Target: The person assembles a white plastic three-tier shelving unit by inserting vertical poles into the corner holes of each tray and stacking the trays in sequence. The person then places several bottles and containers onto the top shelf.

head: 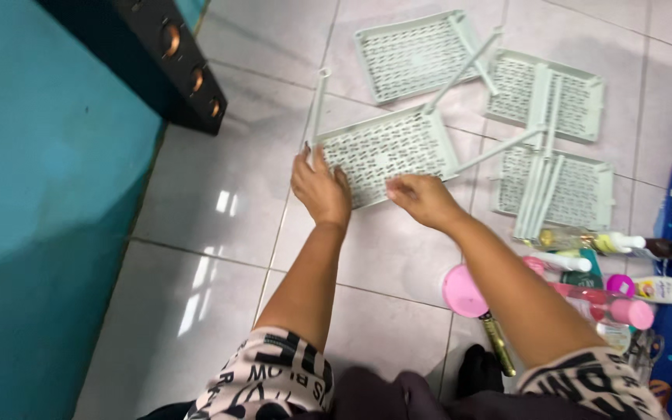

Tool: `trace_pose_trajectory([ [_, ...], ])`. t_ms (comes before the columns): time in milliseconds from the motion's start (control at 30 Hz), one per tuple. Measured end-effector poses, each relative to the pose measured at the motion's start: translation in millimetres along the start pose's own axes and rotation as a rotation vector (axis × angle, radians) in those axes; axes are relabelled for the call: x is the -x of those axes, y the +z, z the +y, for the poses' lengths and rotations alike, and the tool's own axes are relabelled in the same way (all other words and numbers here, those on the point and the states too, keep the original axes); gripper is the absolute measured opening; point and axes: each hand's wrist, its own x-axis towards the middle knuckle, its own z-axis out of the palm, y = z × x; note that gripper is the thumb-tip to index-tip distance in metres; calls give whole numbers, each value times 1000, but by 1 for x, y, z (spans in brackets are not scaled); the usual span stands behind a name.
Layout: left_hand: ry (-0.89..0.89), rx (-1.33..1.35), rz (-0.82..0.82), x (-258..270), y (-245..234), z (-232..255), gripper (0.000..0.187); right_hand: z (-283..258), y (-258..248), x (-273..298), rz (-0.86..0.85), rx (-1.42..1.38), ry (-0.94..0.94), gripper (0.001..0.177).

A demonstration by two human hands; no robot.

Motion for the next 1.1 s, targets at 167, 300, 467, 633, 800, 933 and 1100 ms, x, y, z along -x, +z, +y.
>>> trace_pose_trajectory([
  [167,309,-47,-440,17,14,55,45,91,-86,28,-536,301,385,30],
  [300,287,-119,-650,22,28,78,51,181,-150,8,-234,75,693,11],
  [467,243,-201,-680,23,32,77,52,247,-174,-65,461,595,233,9],
  [633,183,-194,-614,23,27,75,48,251,-165,-127,717,576,162,55],
  [800,146,-199,-546,23,19,69,46,251,-165,-166,587,542,293,54],
  [933,145,-194,-505,27,13,66,45,269,-159,-165,610,453,364,32],
  [1100,158,-140,-429,19,2,74,45,246,-200,-158,867,373,112,15],
])
